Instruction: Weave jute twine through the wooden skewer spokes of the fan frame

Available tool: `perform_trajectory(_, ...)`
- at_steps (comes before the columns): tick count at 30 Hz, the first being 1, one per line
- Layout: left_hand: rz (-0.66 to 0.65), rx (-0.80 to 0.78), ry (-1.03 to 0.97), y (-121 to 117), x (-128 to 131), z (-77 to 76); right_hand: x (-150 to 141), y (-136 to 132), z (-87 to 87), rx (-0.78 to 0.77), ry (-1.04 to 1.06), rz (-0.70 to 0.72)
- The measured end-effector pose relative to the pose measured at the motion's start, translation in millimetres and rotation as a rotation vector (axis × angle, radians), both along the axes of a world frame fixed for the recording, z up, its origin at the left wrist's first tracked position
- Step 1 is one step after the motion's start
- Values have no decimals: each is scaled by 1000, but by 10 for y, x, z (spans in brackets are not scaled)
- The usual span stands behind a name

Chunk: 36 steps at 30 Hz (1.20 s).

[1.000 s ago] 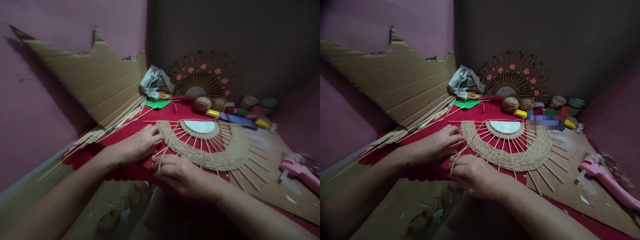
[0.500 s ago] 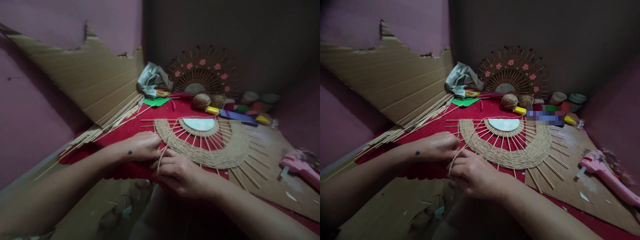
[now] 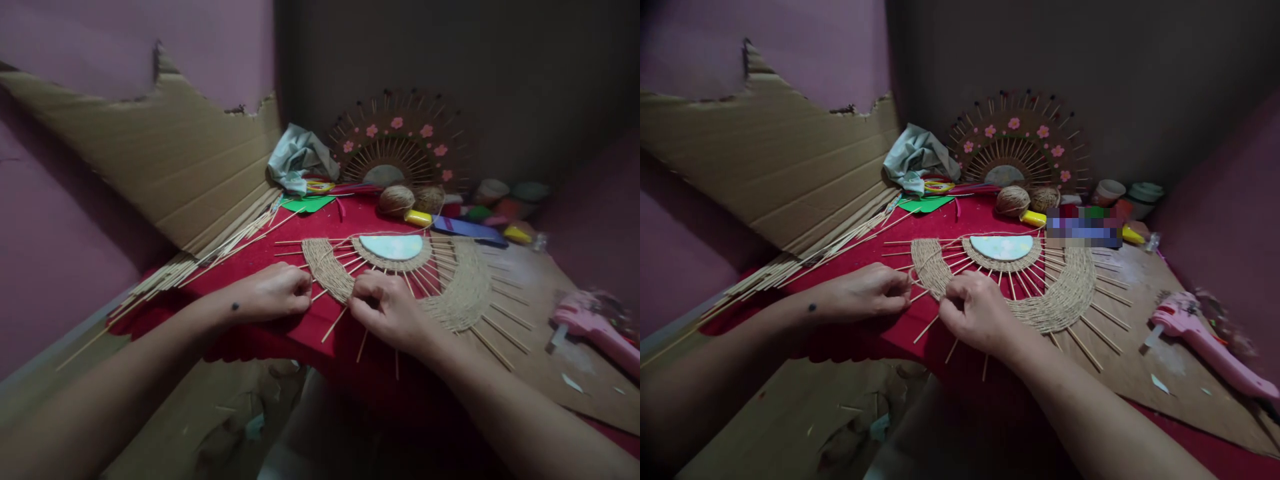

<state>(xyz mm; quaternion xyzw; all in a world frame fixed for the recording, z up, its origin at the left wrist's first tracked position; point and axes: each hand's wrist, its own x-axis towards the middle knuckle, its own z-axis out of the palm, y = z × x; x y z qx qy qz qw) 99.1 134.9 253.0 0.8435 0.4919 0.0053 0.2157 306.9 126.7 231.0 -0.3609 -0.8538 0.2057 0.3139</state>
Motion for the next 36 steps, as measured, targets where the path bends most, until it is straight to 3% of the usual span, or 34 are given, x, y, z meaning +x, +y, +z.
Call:
perform_trajectory(8,28,171,68,-5,-35,-73,60,114,54,-559,108,-22)
perform_trajectory(12,59,189,81,79,-86,-88,87,163,57,-673,167,-15)
perform_trajectory(17,76,270,-19,51,-92,-107,128,96,104,-630,99,1)
perform_trajectory(20,-45,362,-169,-27,-16,-145,160,13,129,-545,33,37)
perform_trajectory(26,-239,388,-302,-146,174,-271,210,-137,121,-254,-116,120)
perform_trajectory(31,-306,378,-274,-223,216,-335,267,-251,153,-221,-142,162)
perform_trajectory(36,-373,349,-313,-262,184,-284,288,-301,133,-235,-159,252)
